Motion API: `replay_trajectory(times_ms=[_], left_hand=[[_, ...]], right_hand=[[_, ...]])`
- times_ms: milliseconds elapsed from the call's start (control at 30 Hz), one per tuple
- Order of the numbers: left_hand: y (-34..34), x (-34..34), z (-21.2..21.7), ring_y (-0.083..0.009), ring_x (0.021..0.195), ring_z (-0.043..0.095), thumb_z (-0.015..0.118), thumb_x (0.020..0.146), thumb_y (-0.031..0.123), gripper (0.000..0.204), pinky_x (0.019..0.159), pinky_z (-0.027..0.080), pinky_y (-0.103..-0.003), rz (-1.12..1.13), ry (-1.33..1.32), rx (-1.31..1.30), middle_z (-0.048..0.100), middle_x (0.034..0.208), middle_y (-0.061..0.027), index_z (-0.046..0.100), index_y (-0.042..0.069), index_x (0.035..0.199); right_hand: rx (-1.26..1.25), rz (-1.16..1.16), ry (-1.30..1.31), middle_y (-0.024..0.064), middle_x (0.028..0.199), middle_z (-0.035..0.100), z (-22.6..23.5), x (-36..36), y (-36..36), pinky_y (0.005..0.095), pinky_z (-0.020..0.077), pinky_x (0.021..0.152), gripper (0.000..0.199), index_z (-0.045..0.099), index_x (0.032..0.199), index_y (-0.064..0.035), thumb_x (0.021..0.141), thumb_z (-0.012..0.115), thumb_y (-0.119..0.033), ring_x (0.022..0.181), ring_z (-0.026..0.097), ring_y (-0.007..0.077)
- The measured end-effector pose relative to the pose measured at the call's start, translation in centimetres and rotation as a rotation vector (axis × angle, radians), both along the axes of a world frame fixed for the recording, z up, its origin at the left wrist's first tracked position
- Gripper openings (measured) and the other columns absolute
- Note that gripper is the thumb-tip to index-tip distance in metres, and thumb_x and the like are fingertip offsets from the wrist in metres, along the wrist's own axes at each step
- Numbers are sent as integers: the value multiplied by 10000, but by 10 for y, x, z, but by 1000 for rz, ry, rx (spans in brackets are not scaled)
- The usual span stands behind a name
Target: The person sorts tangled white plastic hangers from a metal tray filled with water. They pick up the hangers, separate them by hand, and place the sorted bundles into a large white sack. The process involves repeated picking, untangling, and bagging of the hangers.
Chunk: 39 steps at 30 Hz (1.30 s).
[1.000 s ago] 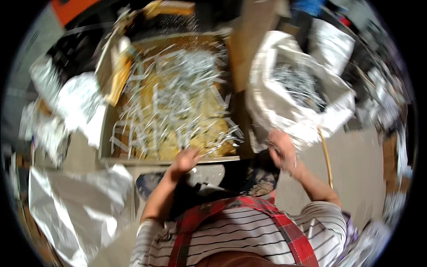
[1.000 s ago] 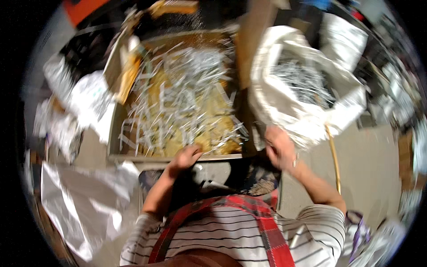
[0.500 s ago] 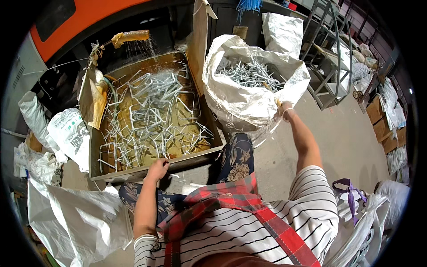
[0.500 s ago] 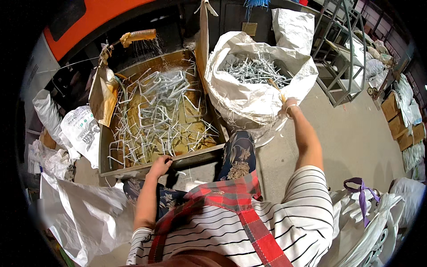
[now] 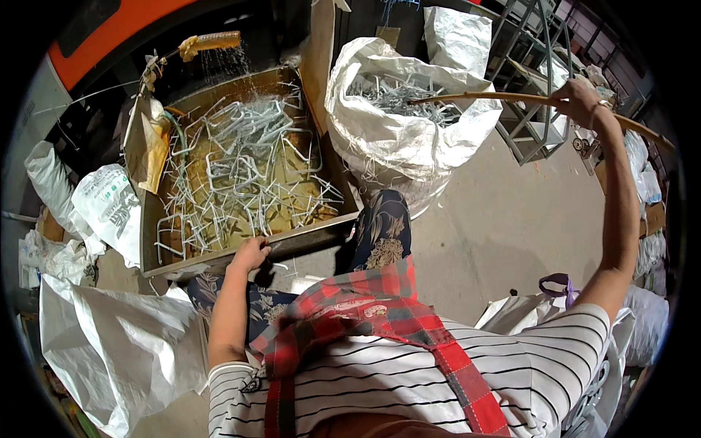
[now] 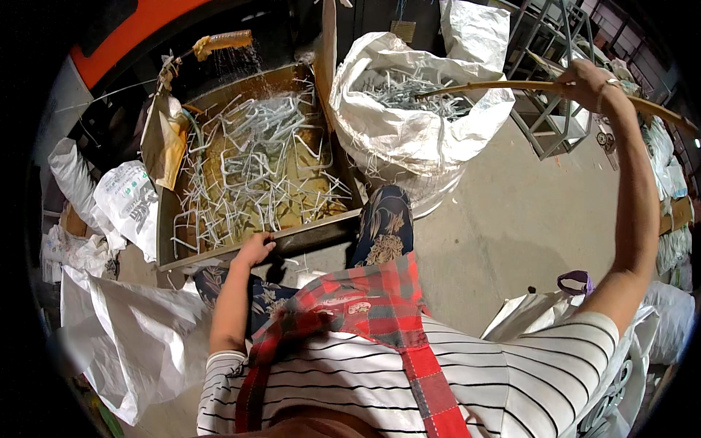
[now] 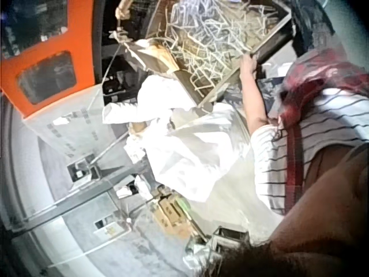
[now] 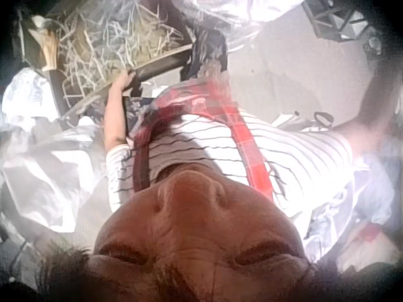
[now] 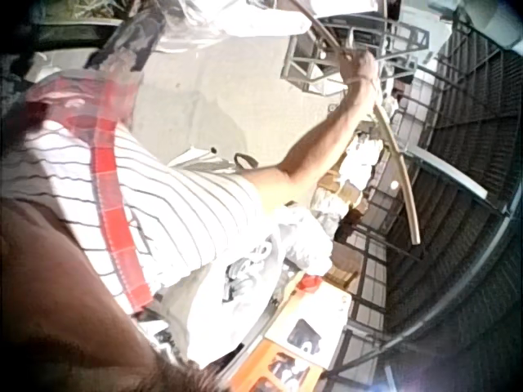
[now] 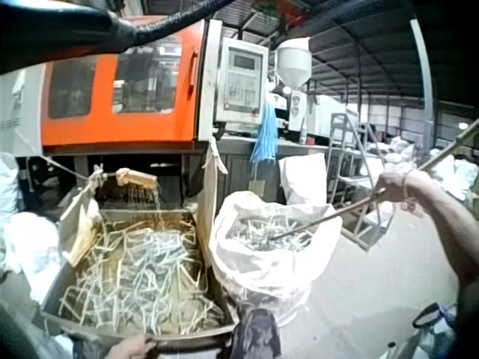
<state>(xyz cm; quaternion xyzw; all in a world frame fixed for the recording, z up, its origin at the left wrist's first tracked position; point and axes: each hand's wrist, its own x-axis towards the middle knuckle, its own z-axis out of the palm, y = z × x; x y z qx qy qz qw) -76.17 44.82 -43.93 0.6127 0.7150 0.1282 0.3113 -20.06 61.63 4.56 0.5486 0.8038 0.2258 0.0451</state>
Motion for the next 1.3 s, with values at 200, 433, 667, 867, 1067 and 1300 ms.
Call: replay_trajectory(times_ms=[200, 433, 667, 867, 1067, 1300], left_hand=[[-3, -11, -5, -350, 916, 582, 604, 789, 188, 275, 799, 450, -408, -32, 50, -71, 620, 948, -204, 585, 0, 987], [-8, -13, 4, -349, 923, 584, 619, 775, 201, 307, 802, 451, -404, 3, 13, -56, 615, 971, -218, 592, -2, 1003], [-27, -8, 29, -335, 984, 573, 618, 769, 239, 377, 850, 451, -383, -58, -23, 2, 607, 1030, -206, 590, -2, 1058], [-15, -10, 42, -337, 986, 570, 597, 796, 272, 406, 854, 441, -382, -253, 29, 32, 605, 1035, -201, 569, 10, 1104], [15, -16, 69, -364, 1010, 550, 542, 831, 266, 387, 891, 429, -407, -273, -77, 212, 578, 1096, -199, 536, 30, 1139], [28, -36, 64, -333, 1030, 547, 595, 806, 241, 413, 906, 421, -399, -323, 65, 50, 572, 1097, -217, 532, 22, 1151]], right_hand=[[-83, -51, 126, 126, 703, 622, -53, -18, -2, 342, 462, 576, 234, 671, 969, -76, 755, 591, -127, 615, 577, 231], [-109, -6, -36, 62, 622, 577, 1, 36, 0, 307, 422, 519, 204, 679, 955, -63, 783, 621, -156, 568, 517, 150], [-166, -136, 520, -60, 514, 342, 37, 129, -46, 212, 243, 373, 211, 603, 948, -3, 879, 532, -190, 423, 308, 13], [-229, 95, 680, -93, 579, 401, 36, 75, -45, 166, 212, 360, 331, 570, 1145, -6, 882, 576, -208, 423, 277, -16], [-147, 251, 348, 55, 622, 507, -30, -222, -13, 285, 368, 515, 255, 601, 1099, -42, 860, 525, -89, 530, 427, 126], [-169, 308, -185, 203, 939, 623, -158, -442, 150, 403, 497, 734, 215, 634, 916, -32, 806, 471, -118, 897, 607, 356]])
